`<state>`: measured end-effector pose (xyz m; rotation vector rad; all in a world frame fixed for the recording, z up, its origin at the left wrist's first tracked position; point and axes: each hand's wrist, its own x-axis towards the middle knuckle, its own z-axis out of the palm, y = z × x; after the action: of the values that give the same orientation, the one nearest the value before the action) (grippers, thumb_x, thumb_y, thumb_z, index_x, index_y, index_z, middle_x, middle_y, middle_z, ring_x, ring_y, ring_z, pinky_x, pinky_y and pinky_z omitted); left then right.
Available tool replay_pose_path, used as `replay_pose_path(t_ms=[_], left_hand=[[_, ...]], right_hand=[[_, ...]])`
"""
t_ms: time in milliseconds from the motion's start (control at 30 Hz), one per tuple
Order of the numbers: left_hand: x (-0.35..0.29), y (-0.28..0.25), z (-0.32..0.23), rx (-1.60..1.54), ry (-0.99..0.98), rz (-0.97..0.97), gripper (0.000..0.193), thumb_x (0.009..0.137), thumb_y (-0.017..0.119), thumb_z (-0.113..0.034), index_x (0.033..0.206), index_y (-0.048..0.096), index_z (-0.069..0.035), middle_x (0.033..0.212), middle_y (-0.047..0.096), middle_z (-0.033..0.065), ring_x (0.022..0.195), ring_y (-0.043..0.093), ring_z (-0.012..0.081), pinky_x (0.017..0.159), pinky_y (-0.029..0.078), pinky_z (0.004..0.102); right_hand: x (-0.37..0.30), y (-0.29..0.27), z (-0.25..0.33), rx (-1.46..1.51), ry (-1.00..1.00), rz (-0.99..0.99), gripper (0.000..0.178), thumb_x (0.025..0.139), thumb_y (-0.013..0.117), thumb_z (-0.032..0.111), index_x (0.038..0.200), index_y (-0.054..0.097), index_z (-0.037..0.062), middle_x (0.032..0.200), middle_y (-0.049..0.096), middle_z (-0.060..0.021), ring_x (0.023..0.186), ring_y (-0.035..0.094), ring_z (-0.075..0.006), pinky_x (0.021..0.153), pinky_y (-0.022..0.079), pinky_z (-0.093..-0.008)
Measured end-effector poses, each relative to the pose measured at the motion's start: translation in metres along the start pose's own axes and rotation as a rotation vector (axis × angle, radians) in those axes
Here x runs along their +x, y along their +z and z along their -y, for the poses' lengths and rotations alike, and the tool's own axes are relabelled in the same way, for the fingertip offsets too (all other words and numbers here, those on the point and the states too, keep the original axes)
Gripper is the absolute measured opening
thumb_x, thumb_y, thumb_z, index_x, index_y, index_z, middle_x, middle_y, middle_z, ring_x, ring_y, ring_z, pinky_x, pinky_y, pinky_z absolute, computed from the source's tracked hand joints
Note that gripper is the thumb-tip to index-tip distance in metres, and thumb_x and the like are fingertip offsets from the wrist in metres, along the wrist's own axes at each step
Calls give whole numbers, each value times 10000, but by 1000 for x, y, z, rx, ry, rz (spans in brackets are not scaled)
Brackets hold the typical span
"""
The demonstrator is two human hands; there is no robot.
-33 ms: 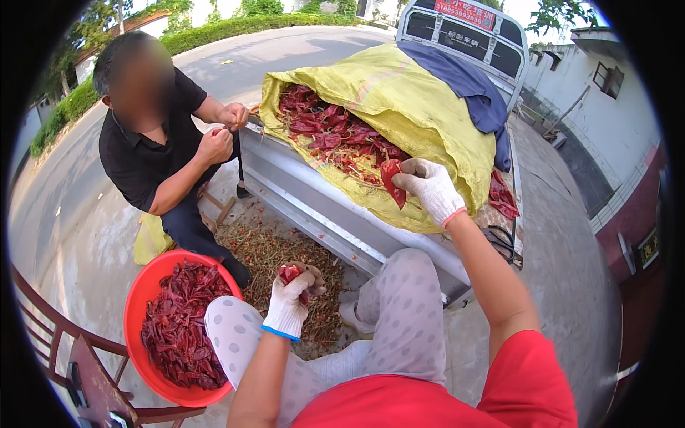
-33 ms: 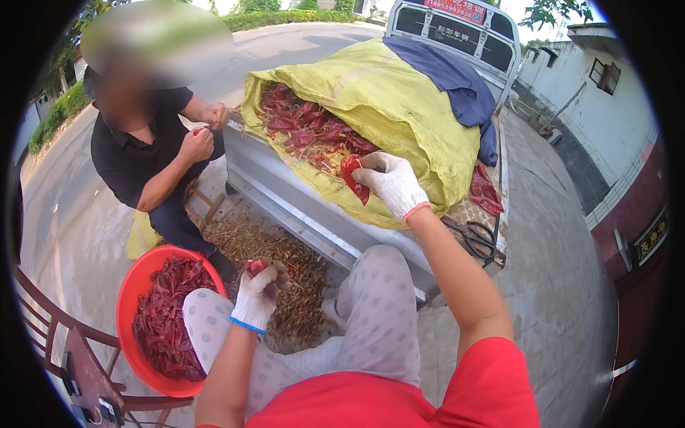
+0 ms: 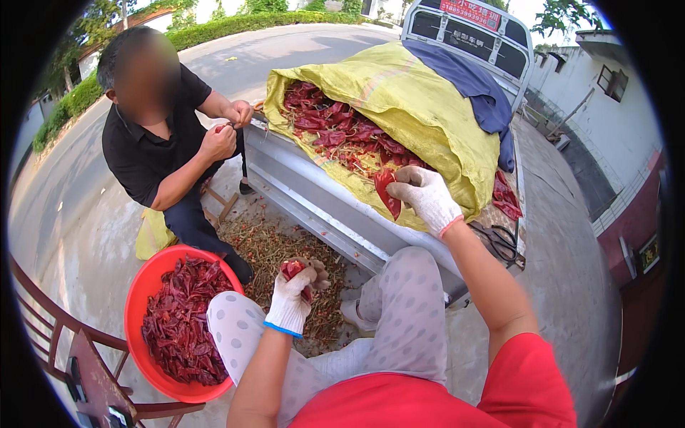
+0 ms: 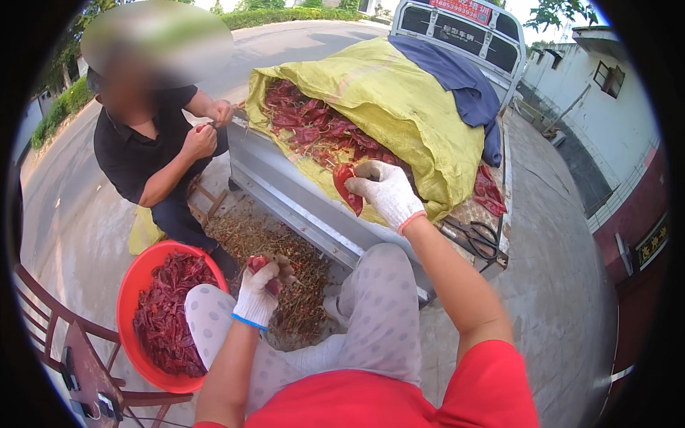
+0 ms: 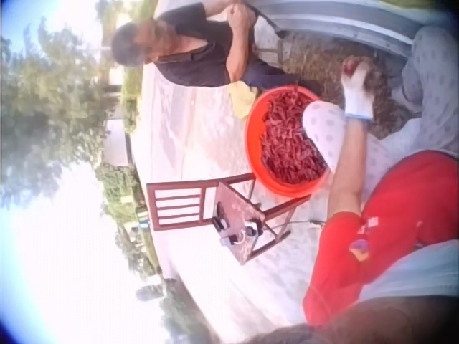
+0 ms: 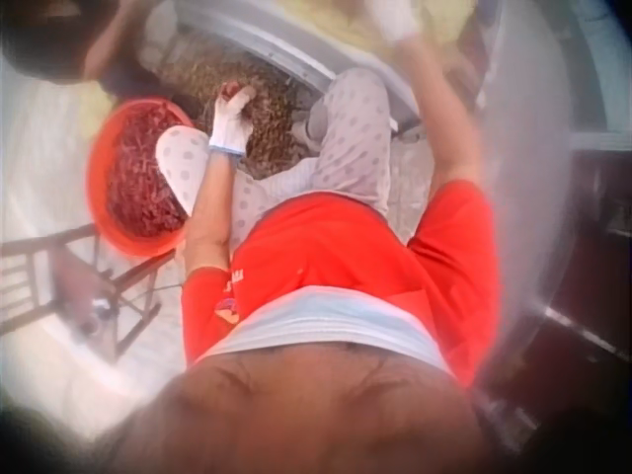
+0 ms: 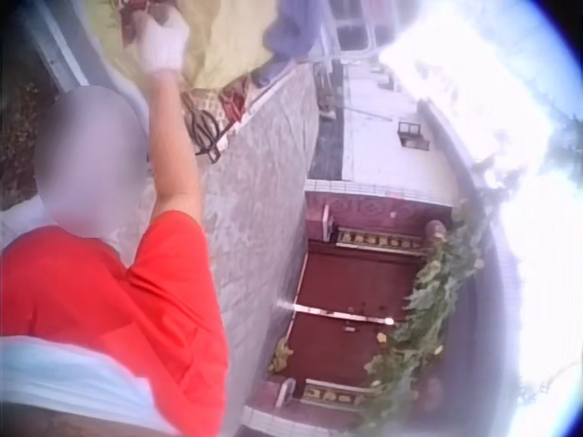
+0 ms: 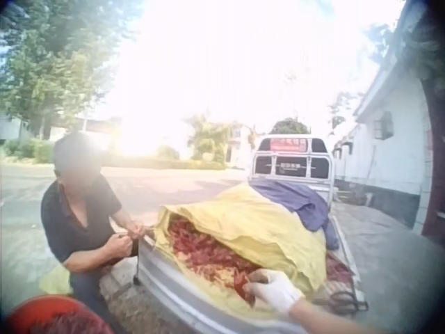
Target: The person sits on the ground and removes stems from dried red chilies using scissors. They pick chilies from a large sack on a truck bed, cut the stems, and place the trimmed chilies into a red basin.
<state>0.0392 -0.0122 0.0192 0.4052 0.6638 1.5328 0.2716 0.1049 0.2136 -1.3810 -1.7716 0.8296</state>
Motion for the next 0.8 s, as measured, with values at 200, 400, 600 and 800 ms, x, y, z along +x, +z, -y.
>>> replay_pose_path(t_ms=[200,400,600,800], left_hand=[[2,3,2,15,84,52,334,732,701,39,1039,592,-30,927,671,81,801,665,197,695,553,328],[-6,12,-2,212,119,-97,429,718,755,40,1098,587,-66,971,661,62,807,647,161,705,558,290],[6,0,7,403,202,-114,521,664,787,83,1129,586,-44,1028,669,59,892,652,154,791,566,317],[7,-1,10,495,300,-41,541,655,782,87,1143,584,-38,1063,666,52,952,650,146,866,544,307]], right_hand=[[-73,102,-29,289,209,405,278,846,697,193,1036,665,-8,811,661,-52,656,593,-116,567,472,-272],[-84,140,-52,-247,-291,343,261,904,576,246,1058,664,55,964,682,-196,905,651,-389,773,515,-467],[-72,116,-24,-381,-445,318,239,897,579,281,1011,676,95,986,672,-150,913,654,-359,784,525,-463],[-67,131,-39,-374,-752,255,201,854,625,237,1005,694,123,1010,661,-102,882,660,-306,751,544,-405]])
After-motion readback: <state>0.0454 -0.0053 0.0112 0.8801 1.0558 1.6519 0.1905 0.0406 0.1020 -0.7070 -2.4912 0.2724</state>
